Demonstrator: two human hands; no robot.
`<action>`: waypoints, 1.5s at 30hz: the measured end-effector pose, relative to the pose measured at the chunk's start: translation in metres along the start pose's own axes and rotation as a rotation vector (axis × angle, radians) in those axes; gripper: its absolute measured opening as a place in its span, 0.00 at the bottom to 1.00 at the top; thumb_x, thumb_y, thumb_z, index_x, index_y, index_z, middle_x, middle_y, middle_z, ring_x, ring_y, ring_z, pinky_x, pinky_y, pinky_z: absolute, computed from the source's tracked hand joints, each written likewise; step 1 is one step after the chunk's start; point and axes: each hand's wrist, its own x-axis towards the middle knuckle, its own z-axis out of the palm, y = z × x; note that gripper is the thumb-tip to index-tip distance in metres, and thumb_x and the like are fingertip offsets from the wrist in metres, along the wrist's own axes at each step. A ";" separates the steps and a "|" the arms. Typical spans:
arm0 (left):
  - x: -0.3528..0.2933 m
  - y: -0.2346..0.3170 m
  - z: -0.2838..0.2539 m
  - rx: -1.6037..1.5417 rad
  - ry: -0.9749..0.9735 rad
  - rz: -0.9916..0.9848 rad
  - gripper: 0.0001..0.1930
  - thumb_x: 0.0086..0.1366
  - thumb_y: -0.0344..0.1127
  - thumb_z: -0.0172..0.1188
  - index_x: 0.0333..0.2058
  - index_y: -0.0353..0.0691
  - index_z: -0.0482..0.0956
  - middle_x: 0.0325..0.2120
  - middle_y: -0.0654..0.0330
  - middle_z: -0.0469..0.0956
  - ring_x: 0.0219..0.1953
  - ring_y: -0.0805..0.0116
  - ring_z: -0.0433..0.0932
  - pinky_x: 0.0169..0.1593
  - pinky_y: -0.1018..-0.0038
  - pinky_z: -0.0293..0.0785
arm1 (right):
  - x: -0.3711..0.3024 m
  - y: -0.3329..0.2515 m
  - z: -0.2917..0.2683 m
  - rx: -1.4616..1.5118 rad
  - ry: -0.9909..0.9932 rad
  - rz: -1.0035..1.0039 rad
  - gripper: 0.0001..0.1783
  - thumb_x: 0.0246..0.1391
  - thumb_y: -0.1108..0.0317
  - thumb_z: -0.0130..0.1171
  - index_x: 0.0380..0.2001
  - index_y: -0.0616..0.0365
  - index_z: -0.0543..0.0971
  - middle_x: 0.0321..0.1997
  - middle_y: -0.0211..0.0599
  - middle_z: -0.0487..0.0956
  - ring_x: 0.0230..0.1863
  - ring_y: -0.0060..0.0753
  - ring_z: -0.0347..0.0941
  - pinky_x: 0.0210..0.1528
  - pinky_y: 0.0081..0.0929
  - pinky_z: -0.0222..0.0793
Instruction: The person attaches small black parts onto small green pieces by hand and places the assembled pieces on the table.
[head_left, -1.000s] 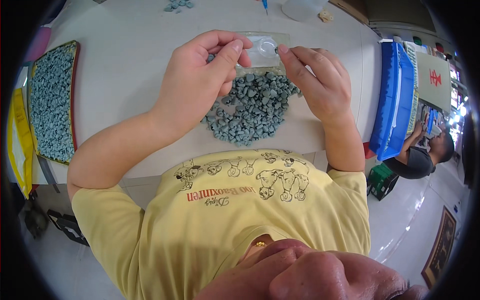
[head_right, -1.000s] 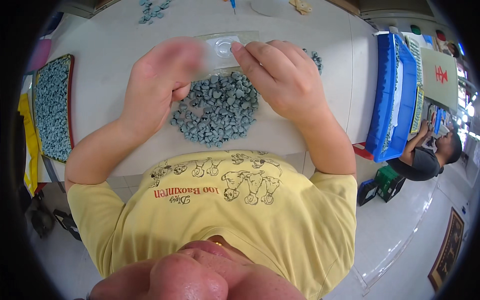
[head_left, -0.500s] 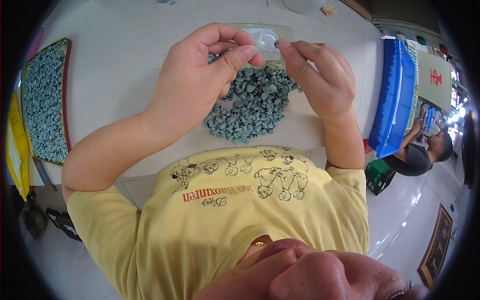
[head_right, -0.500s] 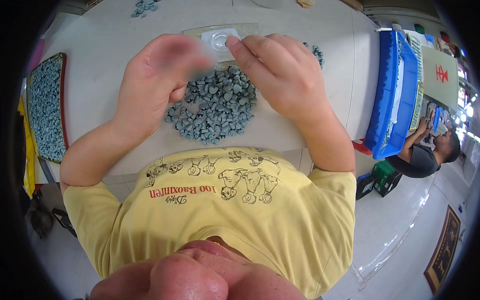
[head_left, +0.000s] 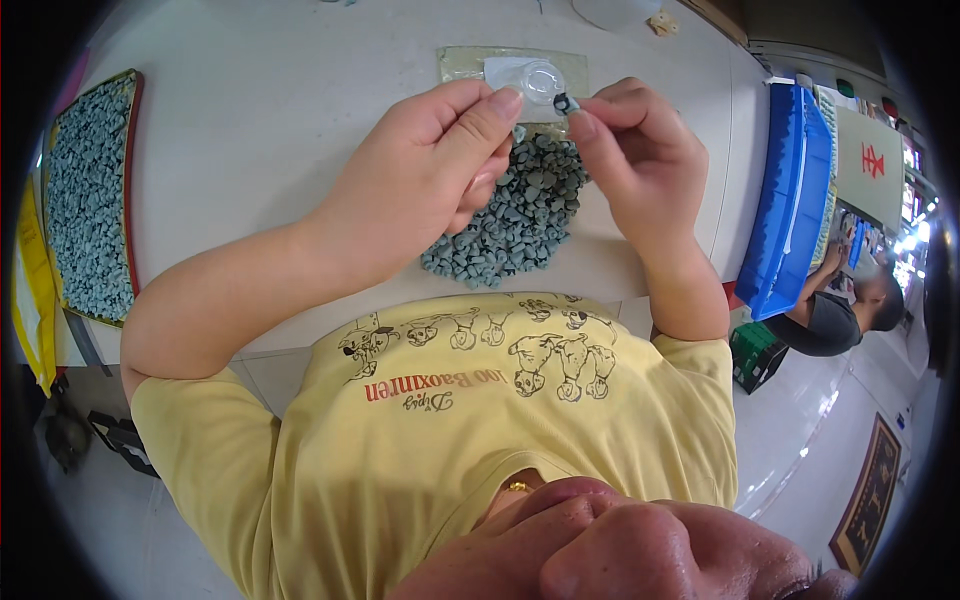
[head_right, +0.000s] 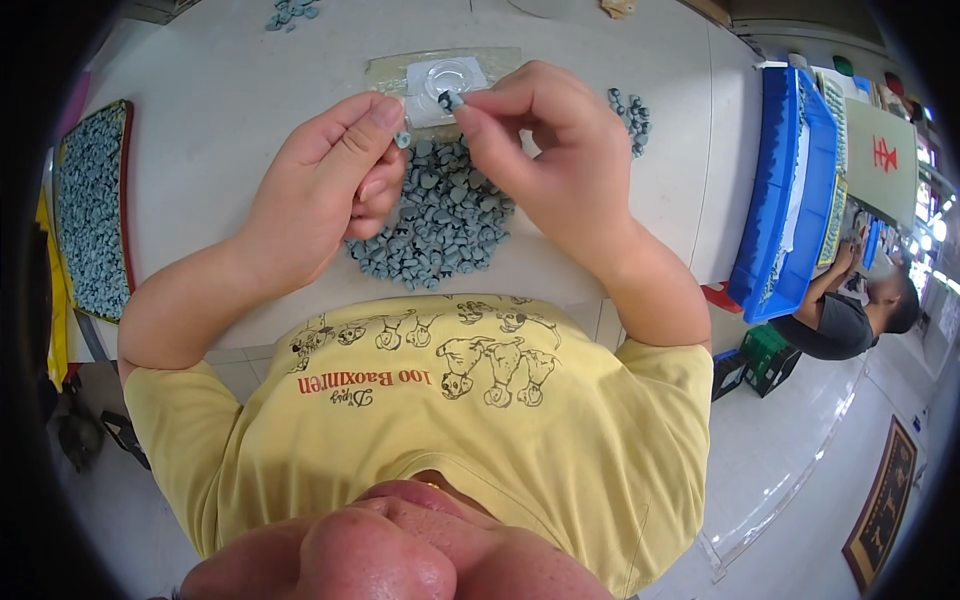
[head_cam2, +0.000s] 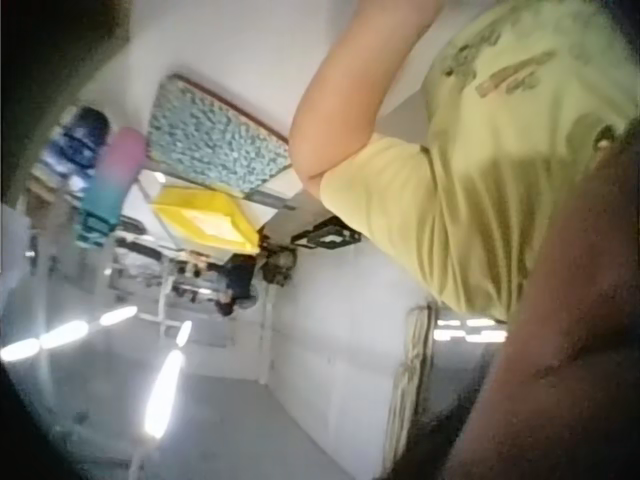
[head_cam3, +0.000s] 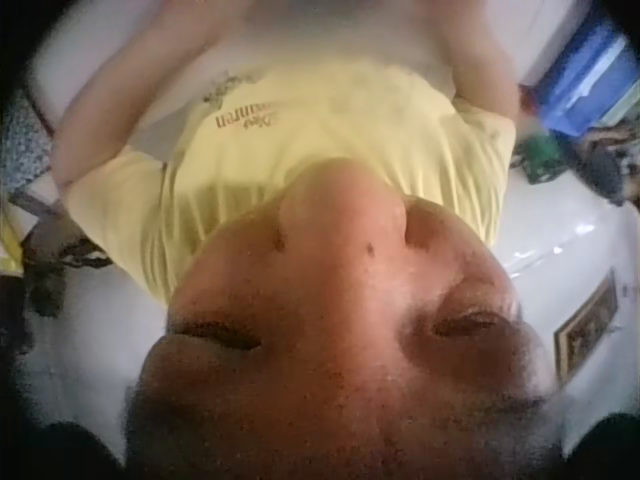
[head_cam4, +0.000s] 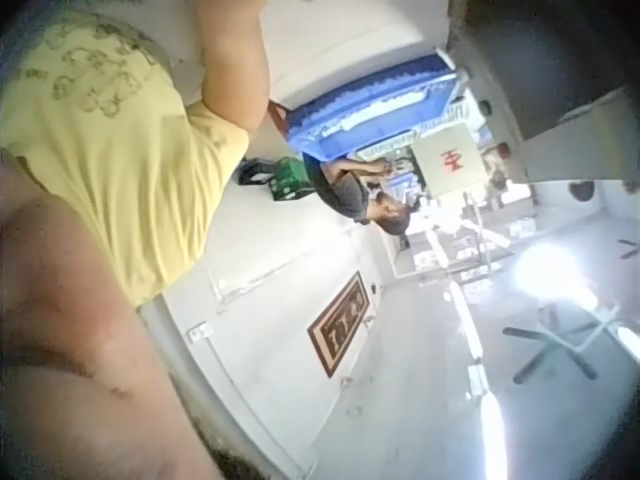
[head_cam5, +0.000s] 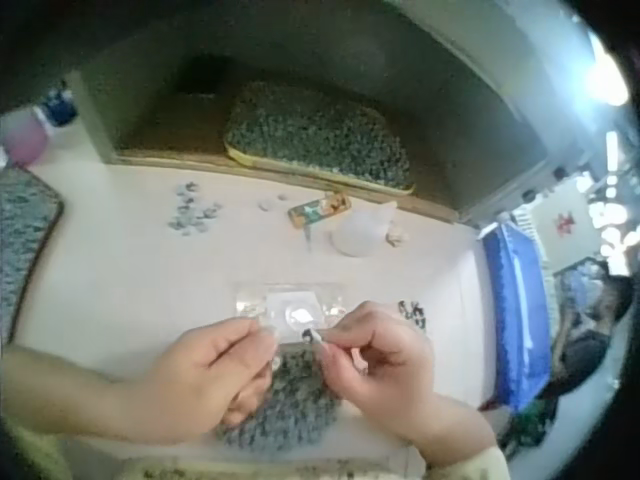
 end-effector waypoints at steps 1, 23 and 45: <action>-0.001 0.001 -0.001 -0.001 0.000 0.000 0.12 0.67 0.44 0.45 0.29 0.44 0.63 0.15 0.71 0.57 0.15 0.83 0.51 0.17 0.85 0.46 | 0.000 0.001 0.000 -0.203 -0.015 -0.199 0.06 0.44 0.84 0.58 0.28 0.68 0.75 0.26 0.34 0.73 0.22 0.21 0.66 0.24 0.16 0.62; -0.019 -0.007 0.002 -0.195 0.017 -0.112 0.14 0.66 0.42 0.44 0.23 0.41 0.62 0.14 0.71 0.57 0.14 0.82 0.53 0.17 0.83 0.49 | -0.006 0.000 0.024 -0.676 -0.067 -0.972 0.13 0.29 0.84 0.64 0.25 0.71 0.75 0.23 0.38 0.70 0.18 0.30 0.65 0.17 0.22 0.59; -0.018 -0.006 0.003 0.246 -0.030 -0.070 0.18 0.66 0.47 0.43 0.23 0.41 0.63 0.14 0.68 0.59 0.14 0.82 0.55 0.17 0.84 0.51 | 0.010 -0.023 -0.038 -0.661 -0.090 -0.166 0.06 0.43 0.79 0.59 0.28 0.65 0.78 0.27 0.37 0.77 0.25 0.25 0.70 0.26 0.17 0.65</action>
